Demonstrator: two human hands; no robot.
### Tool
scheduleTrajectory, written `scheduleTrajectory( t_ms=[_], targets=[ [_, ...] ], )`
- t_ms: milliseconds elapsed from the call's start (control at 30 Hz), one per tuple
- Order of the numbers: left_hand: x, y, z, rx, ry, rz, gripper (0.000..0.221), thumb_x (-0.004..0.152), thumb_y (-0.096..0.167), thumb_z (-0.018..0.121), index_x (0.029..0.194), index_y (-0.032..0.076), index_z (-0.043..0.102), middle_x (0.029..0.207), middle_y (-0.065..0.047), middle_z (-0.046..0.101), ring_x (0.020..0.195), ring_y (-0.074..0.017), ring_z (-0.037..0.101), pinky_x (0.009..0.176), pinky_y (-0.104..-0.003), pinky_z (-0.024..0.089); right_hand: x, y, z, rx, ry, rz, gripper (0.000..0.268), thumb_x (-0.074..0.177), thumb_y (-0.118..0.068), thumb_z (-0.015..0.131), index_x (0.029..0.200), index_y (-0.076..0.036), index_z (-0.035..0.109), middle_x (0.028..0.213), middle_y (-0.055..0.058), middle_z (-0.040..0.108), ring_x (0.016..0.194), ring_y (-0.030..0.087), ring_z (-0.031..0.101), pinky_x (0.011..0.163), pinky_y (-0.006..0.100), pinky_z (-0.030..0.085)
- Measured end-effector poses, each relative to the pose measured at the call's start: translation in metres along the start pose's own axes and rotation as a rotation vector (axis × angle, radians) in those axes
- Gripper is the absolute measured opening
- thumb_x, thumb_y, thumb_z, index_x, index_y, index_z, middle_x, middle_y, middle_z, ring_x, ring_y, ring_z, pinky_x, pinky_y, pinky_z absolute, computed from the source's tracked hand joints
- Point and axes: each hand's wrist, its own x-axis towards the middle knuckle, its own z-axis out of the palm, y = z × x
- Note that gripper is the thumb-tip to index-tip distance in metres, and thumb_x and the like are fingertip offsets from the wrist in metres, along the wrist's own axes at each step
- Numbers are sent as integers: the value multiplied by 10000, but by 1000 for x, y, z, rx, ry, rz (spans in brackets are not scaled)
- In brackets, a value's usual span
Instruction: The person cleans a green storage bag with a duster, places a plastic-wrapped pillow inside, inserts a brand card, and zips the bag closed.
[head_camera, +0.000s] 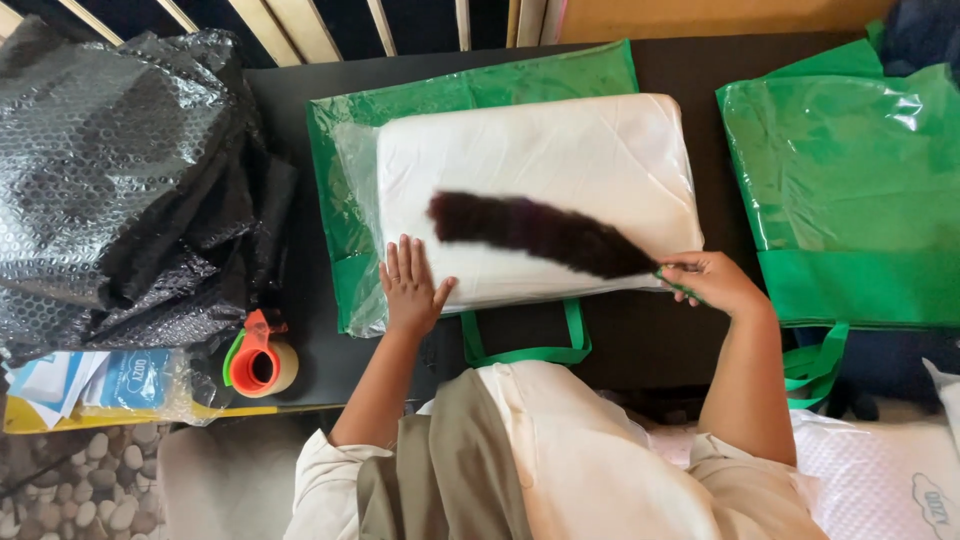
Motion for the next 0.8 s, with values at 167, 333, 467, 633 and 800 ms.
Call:
scheduleTrajectory(
  t_ms=[167, 333, 467, 633, 800],
  targets=[
    [0, 3, -4, -19, -41, -32, 981, 962, 720, 487, 1662, 102, 187, 1723, -177, 109, 1579, -425, 40, 1213, -601, 75, 30, 32, -6, 6, 401, -119, 287, 1027, -188, 743, 1297, -97, 707, 937, 167, 706, 595, 255, 700, 446, 340, 596],
    [0, 5, -7, -45, -46, -38, 974, 968, 716, 483, 1662, 101, 187, 1719, -182, 114, 1576, -435, 43, 1213, -610, 68, 4, 25, -7, 220, 457, -225, 281, 1069, -135, 682, 1342, -77, 650, 992, 173, 682, 623, 217, 658, 472, 303, 580],
    [-1, 5, -12, 11, -8, 40, 946, 1015, 673, 455, 1670, 101, 84, 1741, -117, 49, 1605, -390, 40, 1239, -652, 133, -44, 9, -29, 144, 169, 11, 355, 983, -71, 667, 1324, 29, 651, 901, 191, 676, 682, 239, 617, 516, 332, 470],
    [-1, 6, -13, 42, 28, 40, 949, 1012, 685, 466, 1673, 113, 96, 1743, -100, 53, 1610, -371, 40, 1249, -640, 146, -61, 49, -50, 80, 152, 302, 353, 989, -123, 671, 1328, -28, 685, 1064, 238, 747, 739, 277, 616, 566, 351, 435],
    [-1, 8, -17, 49, 53, 60, 934, 1031, 700, 405, 1680, 115, 77, 1745, -104, 46, 1616, -350, 40, 1253, -622, 158, -45, 84, -57, 113, 561, 69, 286, 1094, -207, 622, 1341, -64, 643, 983, 144, 706, 667, 184, 604, 536, 300, 471]
  ],
)
